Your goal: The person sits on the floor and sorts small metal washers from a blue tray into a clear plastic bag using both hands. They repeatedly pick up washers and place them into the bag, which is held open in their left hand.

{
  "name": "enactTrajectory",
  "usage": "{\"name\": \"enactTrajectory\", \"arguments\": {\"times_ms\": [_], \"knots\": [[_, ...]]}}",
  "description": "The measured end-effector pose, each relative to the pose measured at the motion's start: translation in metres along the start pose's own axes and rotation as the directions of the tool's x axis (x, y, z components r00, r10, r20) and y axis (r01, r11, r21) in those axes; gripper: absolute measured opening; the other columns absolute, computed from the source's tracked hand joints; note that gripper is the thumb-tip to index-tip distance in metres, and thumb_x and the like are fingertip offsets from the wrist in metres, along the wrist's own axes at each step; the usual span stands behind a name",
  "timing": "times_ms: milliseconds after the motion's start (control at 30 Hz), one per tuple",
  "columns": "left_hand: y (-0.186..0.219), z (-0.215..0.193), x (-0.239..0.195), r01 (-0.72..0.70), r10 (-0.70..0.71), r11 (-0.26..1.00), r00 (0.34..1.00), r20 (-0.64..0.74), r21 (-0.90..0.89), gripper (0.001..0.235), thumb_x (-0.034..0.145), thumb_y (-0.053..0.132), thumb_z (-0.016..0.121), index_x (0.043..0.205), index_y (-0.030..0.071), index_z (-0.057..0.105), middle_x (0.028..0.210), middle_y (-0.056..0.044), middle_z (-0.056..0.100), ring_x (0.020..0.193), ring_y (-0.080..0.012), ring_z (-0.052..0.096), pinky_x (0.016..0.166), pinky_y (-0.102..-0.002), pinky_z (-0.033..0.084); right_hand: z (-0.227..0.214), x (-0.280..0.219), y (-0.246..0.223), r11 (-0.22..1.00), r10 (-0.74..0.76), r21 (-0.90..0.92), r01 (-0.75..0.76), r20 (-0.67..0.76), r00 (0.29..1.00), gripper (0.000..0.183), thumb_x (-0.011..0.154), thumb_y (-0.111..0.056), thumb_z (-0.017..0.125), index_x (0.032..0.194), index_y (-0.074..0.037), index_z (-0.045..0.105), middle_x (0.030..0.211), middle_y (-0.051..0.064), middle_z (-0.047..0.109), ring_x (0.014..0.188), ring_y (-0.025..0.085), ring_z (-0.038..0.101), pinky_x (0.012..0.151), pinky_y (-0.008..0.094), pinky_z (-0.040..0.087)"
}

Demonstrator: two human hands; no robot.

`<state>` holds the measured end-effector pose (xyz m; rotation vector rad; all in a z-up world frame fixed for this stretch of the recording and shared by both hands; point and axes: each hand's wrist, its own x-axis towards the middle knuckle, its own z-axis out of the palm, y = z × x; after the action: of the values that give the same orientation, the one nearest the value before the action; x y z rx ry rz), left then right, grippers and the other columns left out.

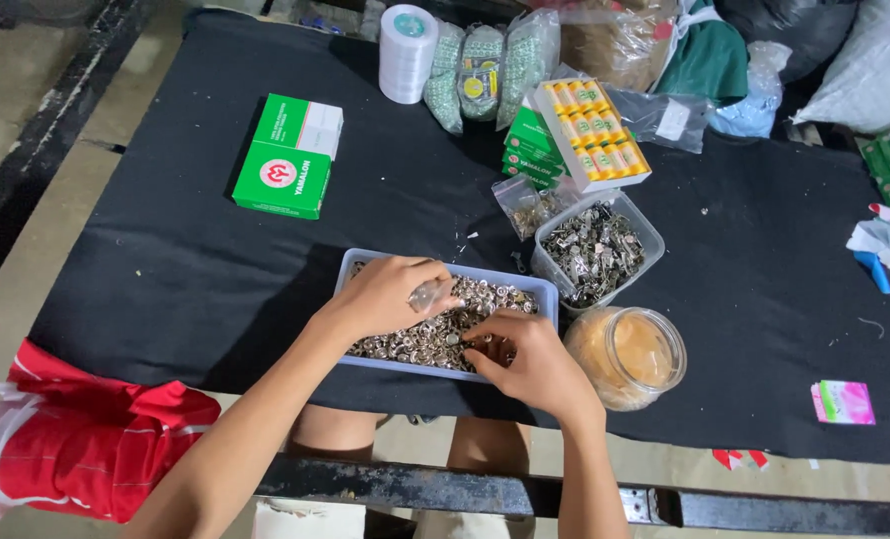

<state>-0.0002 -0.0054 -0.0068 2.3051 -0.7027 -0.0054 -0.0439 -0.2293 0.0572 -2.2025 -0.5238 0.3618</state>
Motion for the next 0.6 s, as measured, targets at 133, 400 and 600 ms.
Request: {"name": "enactTrajectory", "arguments": {"times_ms": [133,400,600], "knots": [[0.0,0.001,0.0,0.007,-0.007,1.0,1.0,0.018,-0.005,0.022,0.092,0.037,0.066,0.099,0.016,0.065,0.095,-0.01,0.075,0.086,-0.0356,0.073,0.074,-0.043,0.061,0.003,0.004,0.003,1.0,0.008,-0.011,-0.008,0.007,1.0,0.017,0.081,0.003,0.074,0.098,0.004,0.08,0.083,0.025,0.076,0.065,0.032,0.073,0.058,0.04,0.06],[0.0,0.002,-0.002,-0.018,0.018,1.0,1.0,-0.004,-0.006,0.019,0.093,0.035,0.066,0.097,0.017,0.066,0.094,-0.008,0.074,0.088,-0.0331,0.073,0.075,-0.042,0.061,0.007,0.007,0.011,0.999,0.023,-0.029,-0.022,0.026,0.999,0.015,0.082,0.0,0.073,0.095,0.003,0.08,0.084,0.022,0.077,0.06,0.032,0.072,0.055,0.04,0.059],[-0.002,0.003,-0.003,-0.019,0.019,0.999,1.0,-0.001,0.026,0.023,0.091,0.037,0.067,0.1,0.017,0.064,0.096,-0.01,0.074,0.089,-0.0357,0.072,0.075,-0.046,0.061,0.005,0.008,0.008,1.0,0.027,0.005,-0.028,0.057,0.998,0.014,0.081,0.001,0.074,0.093,0.004,0.081,0.084,0.023,0.077,0.06,0.032,0.072,0.056,0.04,0.059]]}}
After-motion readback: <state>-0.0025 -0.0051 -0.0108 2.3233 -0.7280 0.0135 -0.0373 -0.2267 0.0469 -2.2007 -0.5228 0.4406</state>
